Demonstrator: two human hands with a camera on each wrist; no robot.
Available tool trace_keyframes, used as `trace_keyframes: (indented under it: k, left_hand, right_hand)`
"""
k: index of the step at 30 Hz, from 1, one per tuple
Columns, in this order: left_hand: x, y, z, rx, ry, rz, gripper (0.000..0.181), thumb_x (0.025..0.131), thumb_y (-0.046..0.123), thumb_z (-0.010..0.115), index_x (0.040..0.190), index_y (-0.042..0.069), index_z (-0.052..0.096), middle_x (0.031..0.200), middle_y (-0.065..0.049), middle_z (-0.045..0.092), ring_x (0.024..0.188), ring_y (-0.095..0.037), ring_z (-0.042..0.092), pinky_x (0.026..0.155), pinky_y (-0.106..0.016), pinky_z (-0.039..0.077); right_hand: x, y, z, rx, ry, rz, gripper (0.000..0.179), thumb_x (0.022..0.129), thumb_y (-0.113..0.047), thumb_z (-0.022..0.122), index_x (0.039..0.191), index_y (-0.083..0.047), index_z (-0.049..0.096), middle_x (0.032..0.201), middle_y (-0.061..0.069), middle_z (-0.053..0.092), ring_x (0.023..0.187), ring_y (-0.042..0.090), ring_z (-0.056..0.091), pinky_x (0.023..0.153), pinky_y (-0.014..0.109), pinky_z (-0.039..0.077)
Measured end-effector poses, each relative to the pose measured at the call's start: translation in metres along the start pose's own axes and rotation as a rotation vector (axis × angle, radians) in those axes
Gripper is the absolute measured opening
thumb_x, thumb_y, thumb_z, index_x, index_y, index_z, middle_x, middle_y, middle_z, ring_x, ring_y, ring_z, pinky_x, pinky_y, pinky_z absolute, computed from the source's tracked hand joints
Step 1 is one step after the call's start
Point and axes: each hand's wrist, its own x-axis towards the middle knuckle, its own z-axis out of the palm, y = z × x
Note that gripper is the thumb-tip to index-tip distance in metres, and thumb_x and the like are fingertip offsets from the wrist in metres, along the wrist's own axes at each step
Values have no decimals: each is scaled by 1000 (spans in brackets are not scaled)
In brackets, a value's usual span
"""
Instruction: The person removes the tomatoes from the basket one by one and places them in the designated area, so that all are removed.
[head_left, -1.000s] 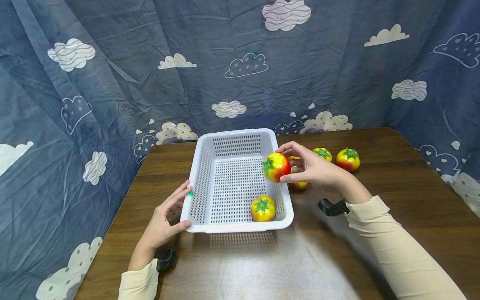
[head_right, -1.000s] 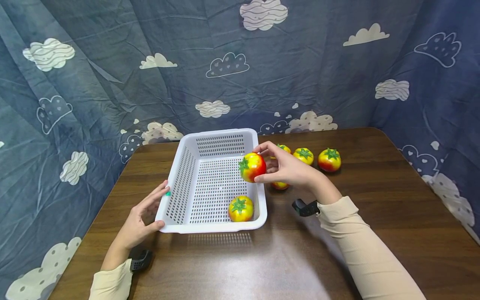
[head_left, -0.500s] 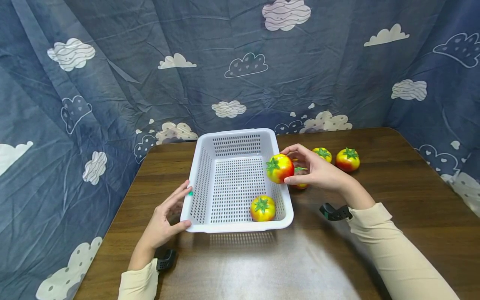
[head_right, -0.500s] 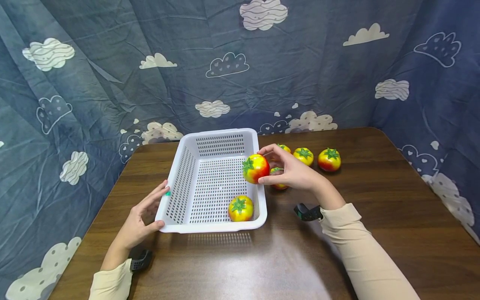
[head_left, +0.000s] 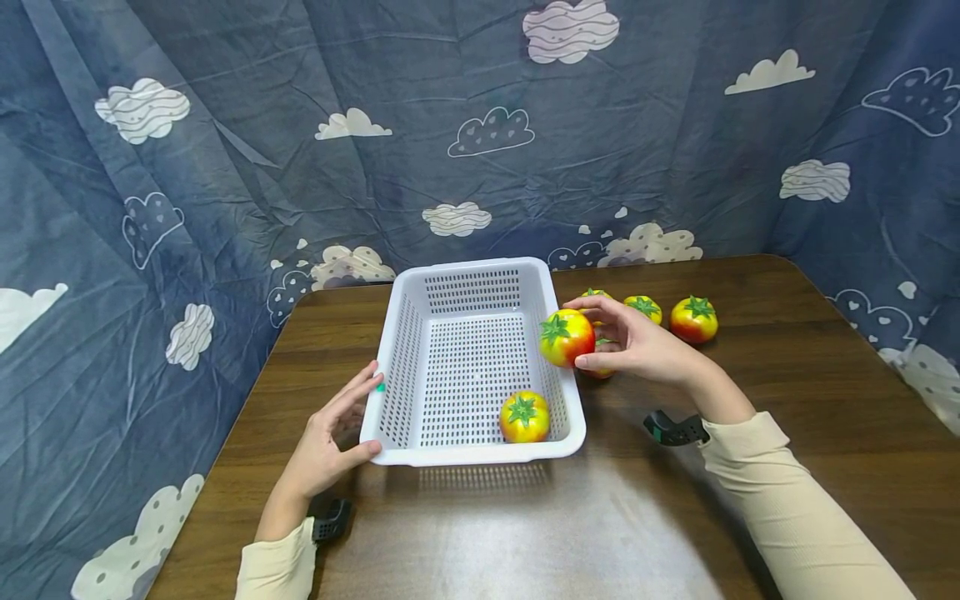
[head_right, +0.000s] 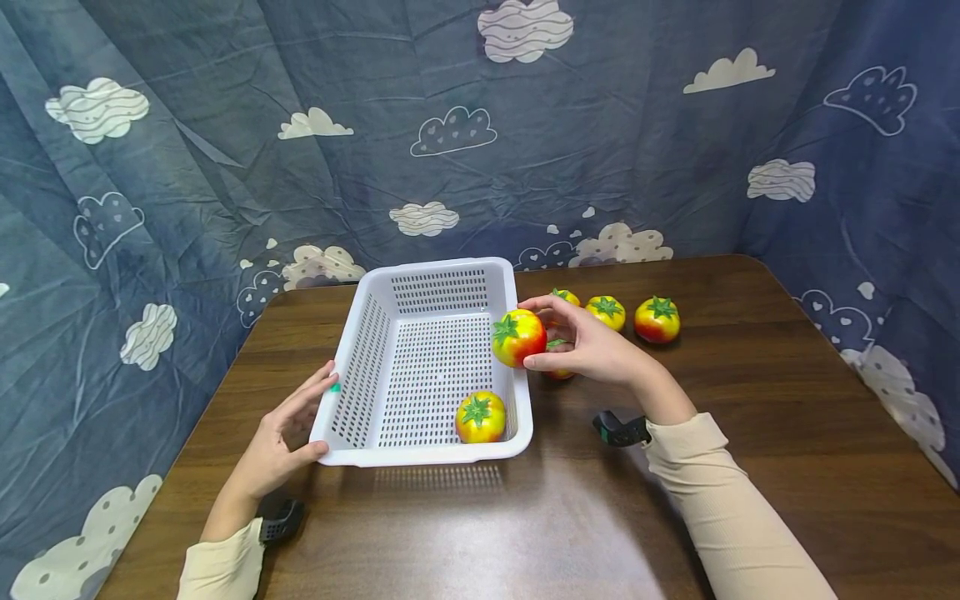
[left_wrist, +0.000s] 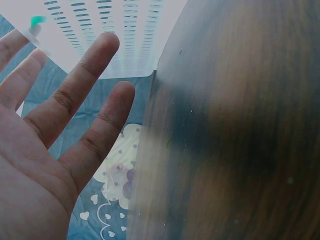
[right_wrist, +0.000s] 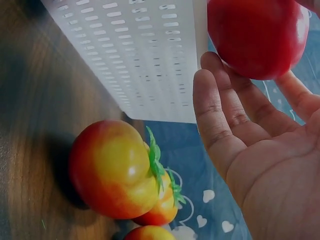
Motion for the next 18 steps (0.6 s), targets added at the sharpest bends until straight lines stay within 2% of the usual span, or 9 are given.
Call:
trace_keyframes:
  k: [9, 18]
  left_hand:
    - [1, -1, 0, -1, -5, 5, 85, 82, -2, 84, 160, 7, 50, 176, -14, 34, 105, -12, 71, 94, -24, 59]
    - [0, 2, 0, 2, -6, -14, 85, 82, 2, 84, 160, 9, 51, 176, -9, 35, 104, -13, 72, 94, -25, 60]
  right_hand:
    - [-6, -1, -3, -48, 28, 53, 74, 92, -21, 86, 151, -17, 42, 151, 12, 58, 139, 33, 58, 103, 24, 56]
    - [-8, 1, -4, -24, 30, 75, 74, 91, -19, 86, 147, -15, 39, 149, 15, 60, 129, 34, 65, 99, 22, 57]
